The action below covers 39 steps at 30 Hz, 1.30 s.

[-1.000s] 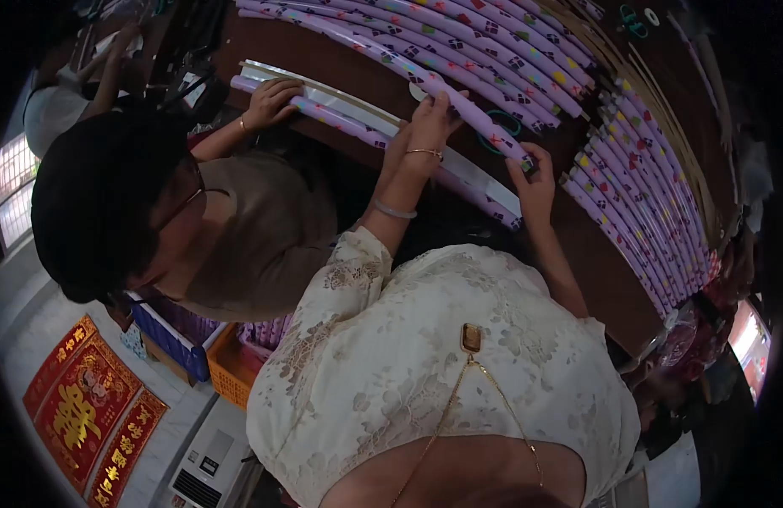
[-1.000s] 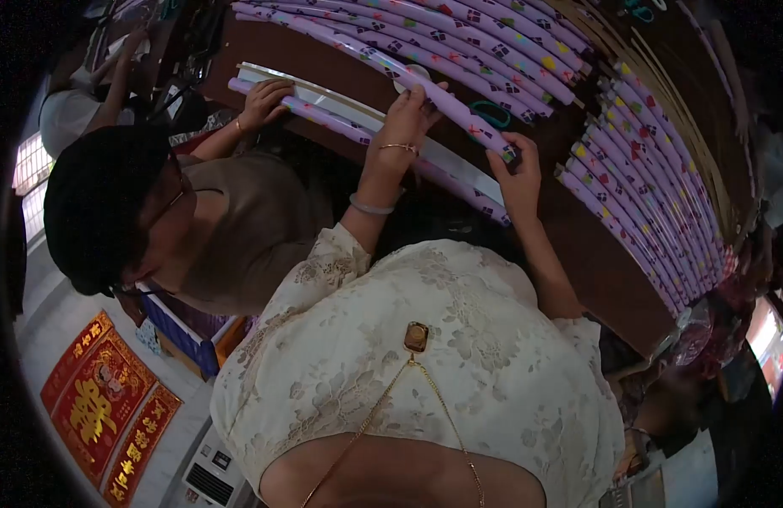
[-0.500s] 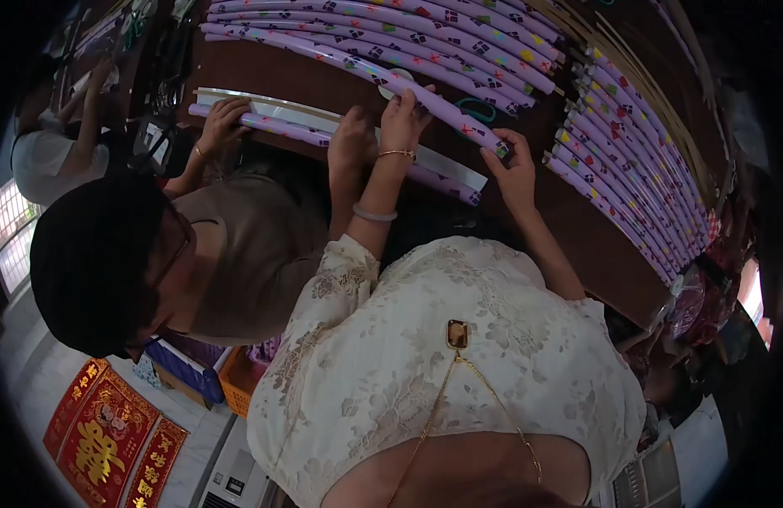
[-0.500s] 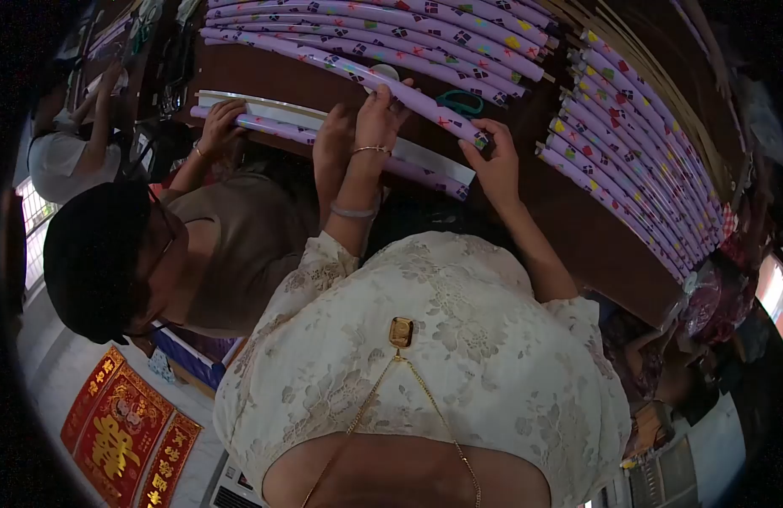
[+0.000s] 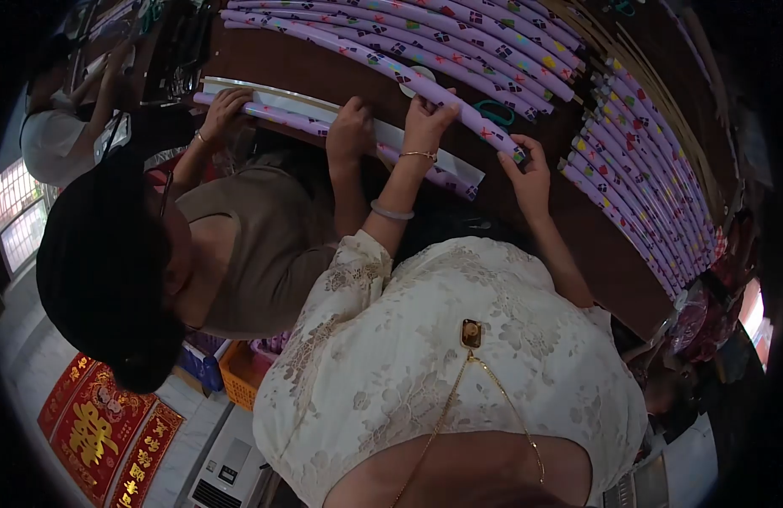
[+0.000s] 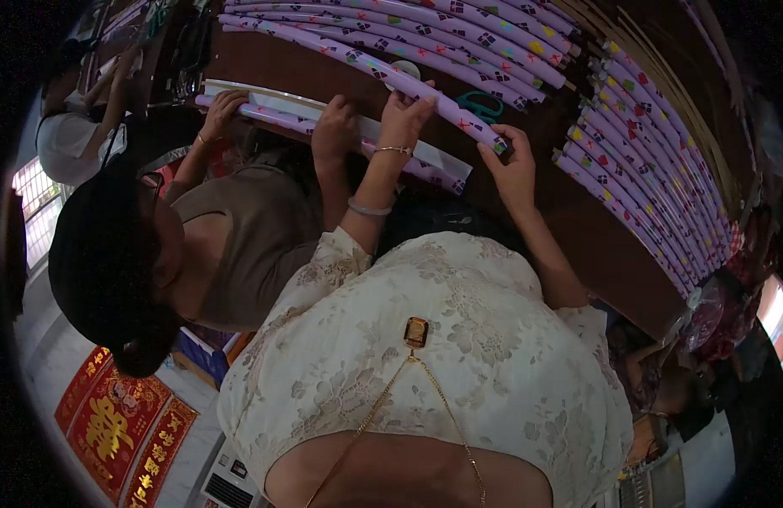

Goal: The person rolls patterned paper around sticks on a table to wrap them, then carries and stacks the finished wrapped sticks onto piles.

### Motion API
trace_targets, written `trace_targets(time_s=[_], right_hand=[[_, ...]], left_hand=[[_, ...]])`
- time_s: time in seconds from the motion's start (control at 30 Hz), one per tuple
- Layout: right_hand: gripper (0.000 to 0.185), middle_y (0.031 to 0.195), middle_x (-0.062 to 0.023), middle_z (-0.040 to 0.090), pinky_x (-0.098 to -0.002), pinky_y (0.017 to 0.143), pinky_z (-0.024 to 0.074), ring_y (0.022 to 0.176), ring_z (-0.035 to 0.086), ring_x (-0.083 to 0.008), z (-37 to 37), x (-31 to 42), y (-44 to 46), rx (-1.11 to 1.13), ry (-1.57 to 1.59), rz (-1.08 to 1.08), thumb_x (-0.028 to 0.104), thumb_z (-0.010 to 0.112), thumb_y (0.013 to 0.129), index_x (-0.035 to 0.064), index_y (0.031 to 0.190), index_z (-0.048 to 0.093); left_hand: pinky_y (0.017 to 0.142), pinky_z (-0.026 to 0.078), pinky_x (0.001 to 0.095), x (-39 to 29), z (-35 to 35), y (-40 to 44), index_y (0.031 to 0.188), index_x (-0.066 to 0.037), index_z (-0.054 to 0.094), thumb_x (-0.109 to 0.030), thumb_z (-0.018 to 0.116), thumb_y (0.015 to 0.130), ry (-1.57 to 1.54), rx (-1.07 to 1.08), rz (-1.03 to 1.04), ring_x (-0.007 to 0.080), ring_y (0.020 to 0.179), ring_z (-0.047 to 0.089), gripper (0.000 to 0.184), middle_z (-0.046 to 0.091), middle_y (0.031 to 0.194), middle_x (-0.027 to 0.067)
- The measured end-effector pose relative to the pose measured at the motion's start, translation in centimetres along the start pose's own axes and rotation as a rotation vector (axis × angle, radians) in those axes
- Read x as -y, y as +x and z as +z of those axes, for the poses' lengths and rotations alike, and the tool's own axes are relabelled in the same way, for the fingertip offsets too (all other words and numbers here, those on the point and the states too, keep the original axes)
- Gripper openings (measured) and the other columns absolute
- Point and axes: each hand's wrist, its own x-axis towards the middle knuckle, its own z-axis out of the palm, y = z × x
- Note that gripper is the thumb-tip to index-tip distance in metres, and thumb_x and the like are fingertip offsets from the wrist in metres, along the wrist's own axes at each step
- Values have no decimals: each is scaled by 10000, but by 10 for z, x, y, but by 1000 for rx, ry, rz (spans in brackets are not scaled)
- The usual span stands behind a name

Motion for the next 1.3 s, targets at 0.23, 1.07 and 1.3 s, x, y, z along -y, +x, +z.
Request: trace_targets(time_s=[0.23,1.07,1.3], right_hand=[[309,1004,-48,469,-228,782,390,913,475,-123,-8,-4,-7,86,-69,-32,48,636,735,13,1012,502],[310,1072,-54,440,-249,870,343,992,448,-147,-49,-29,-25,82,41,64,-18,597,728,45,1002,467],[304,1060,-53,449,-252,872,342,1004,443,-148,-49,-16,-34,98,30,149,-28,598,723,45,995,483]], left_hand=[[796,455,327,-5,-11,-2,1080,-10,377,-103,542,810,-65,-47,-110,218,917,539,329,525,1056,127],[870,432,340,0,-11,-20,1079,24,393,-83,468,856,155,20,24,194,988,519,259,518,1091,126],[867,431,339,9,-20,-28,1077,10,405,-103,480,857,136,-10,19,197,983,521,259,527,1079,117]])
